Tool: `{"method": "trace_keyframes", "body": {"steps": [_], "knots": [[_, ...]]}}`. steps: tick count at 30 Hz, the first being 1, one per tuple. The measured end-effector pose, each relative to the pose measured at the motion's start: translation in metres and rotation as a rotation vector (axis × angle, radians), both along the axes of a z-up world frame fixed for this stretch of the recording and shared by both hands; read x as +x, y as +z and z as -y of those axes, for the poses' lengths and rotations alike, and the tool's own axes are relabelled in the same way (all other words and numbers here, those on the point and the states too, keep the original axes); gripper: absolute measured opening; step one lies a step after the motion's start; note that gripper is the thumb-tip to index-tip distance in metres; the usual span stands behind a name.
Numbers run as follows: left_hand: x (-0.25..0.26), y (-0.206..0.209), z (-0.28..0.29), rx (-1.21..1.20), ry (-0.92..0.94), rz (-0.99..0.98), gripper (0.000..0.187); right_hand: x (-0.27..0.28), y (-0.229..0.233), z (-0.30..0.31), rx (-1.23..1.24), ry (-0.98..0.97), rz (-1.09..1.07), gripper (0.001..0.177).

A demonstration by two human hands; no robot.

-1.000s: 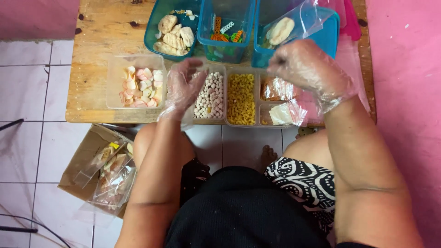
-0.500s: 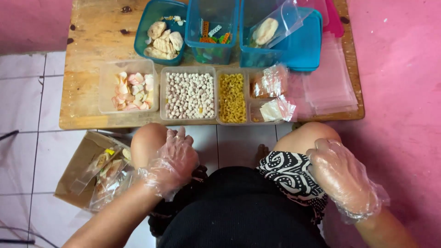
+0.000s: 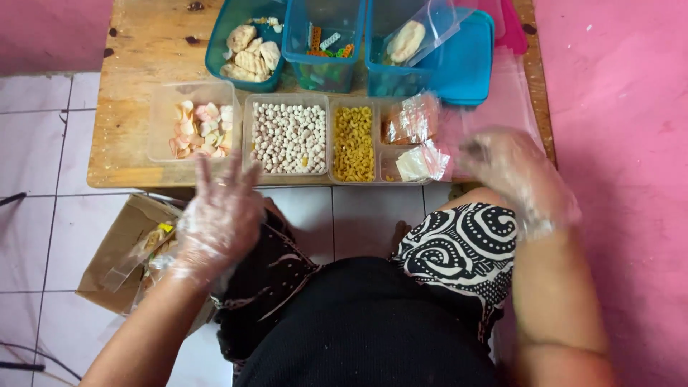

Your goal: A person is seen picking various snack items one by one from multiple plastic containers and placing them into a clear plastic bag to create a mix.

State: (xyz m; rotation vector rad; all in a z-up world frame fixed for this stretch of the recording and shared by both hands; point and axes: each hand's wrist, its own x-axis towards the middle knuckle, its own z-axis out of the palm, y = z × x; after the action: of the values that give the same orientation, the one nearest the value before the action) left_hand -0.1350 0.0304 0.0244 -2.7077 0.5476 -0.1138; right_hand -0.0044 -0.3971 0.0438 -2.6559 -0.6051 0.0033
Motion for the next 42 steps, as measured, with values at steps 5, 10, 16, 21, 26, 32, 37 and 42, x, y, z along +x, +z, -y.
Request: {"method": "trace_keyframes", "body": {"steps": [5, 10, 16, 21, 26, 32, 37, 42], "knots": [[0.026, -0.04, -0.054, -0.146, 0.213, 0.225, 0.006, 0.122, -0.101, 0.047, -0.38, -0.158, -0.059, 0.03], [0.054, -0.035, 0.0, -0.504, 0.219, 0.192, 0.02, 0.141, -0.155, 0.017, -0.349, -0.537, -0.203, 0.05], [0.092, 0.0, 0.068, -0.907, 0.038, -0.128, 0.013, 0.104, -0.094, -0.022, -0.355, -0.322, -0.332, 0.042], [0.124, -0.004, 0.084, -1.224, 0.071, -0.291, 0.011, 0.127, -0.138, -0.013, -0.329, -0.465, -0.305, 0.033], [0.145, -0.047, 0.075, -1.396, 0.233, -0.422, 0.017, 0.121, -0.118, -0.018, -0.225, -0.449, -0.159, 0.036], [0.142, -0.046, 0.079, -1.465, 0.274, -0.428, 0.026, 0.139, -0.136, -0.032, -0.225, -0.433, -0.279, 0.03], [0.133, -0.052, 0.069, -1.507, 0.3, -0.414, 0.027, 0.143, -0.133, -0.048, 0.076, -0.716, -0.475, 0.048], [0.094, 0.009, 0.021, -1.503, 0.188, -0.186, 0.028, 0.123, -0.081, -0.071, -0.047, -0.625, -0.467, 0.043]]}}
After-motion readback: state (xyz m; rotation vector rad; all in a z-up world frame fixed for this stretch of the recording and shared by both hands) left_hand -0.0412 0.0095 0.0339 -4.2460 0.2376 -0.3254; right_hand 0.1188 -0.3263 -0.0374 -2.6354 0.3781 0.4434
